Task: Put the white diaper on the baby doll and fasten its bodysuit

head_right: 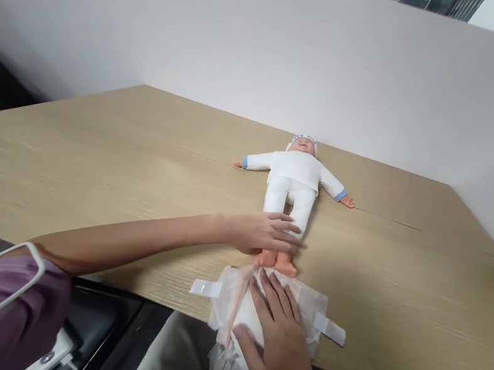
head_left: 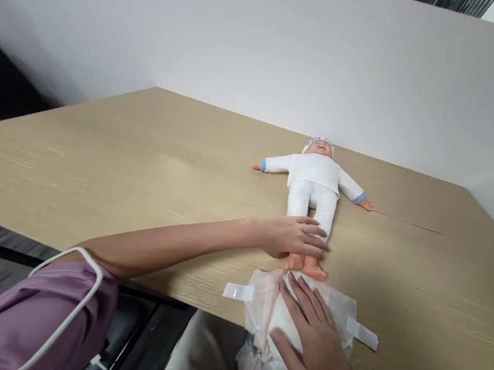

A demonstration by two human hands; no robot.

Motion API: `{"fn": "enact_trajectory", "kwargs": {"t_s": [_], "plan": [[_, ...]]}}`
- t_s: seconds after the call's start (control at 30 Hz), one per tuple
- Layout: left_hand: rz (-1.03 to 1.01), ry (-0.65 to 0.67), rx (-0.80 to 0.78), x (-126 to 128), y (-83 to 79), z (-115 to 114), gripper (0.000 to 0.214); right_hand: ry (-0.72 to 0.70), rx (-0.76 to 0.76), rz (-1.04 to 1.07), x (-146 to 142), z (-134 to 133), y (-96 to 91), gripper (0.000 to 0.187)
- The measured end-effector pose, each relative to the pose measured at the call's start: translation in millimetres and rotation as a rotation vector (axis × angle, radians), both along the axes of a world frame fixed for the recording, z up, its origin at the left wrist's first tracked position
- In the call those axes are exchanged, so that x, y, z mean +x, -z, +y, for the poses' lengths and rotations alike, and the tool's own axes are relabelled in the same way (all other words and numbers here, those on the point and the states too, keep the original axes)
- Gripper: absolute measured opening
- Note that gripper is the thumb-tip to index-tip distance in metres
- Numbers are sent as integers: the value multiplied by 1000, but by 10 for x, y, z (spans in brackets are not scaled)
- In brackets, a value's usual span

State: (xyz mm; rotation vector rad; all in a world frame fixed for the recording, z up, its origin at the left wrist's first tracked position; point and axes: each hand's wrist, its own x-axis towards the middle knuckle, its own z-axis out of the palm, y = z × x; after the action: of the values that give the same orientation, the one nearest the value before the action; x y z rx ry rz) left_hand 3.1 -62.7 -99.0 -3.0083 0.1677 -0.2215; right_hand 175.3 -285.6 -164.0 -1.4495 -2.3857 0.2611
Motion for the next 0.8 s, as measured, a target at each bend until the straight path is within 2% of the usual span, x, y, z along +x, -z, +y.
{"fn": "enact_trajectory", "kwargs": {"t_s": [0.1, 0.2, 0.33, 0.43, 0.5, 0.6, 0.7, 0.8], "plan": [[-32, -15, 6, 80, -51, 4, 33, -48, -47, -16, 59, 56, -31, 75], [-104, -55, -132, 157, -205, 18, 30, -72, -87, -37, 86, 157, -67, 76], [-277, -32, -465, 195, -614, 158, 32, -72, -91, -49, 88, 425, -83, 67], [-388, -108, -681, 171, -932, 316, 34, -70, -61, -47, 108, 767, -46, 61], [-432, -163, -786, 142, -1074, 405, 40, -77, -43, -45, 138, 1058, -9, 60], [-508, -192, -845, 98, -1157, 491, 45, -77, -3, -30, 191, 1543, 35, 60], [-584, -211, -825, 71, -1137, 546, 47, -31, 72, 31, 227, 2021, 31, 58], [-626, -175, -839, 62, -1100, 597, 47, 9, 101, 118, 241, 2446, -39, 47]]}}
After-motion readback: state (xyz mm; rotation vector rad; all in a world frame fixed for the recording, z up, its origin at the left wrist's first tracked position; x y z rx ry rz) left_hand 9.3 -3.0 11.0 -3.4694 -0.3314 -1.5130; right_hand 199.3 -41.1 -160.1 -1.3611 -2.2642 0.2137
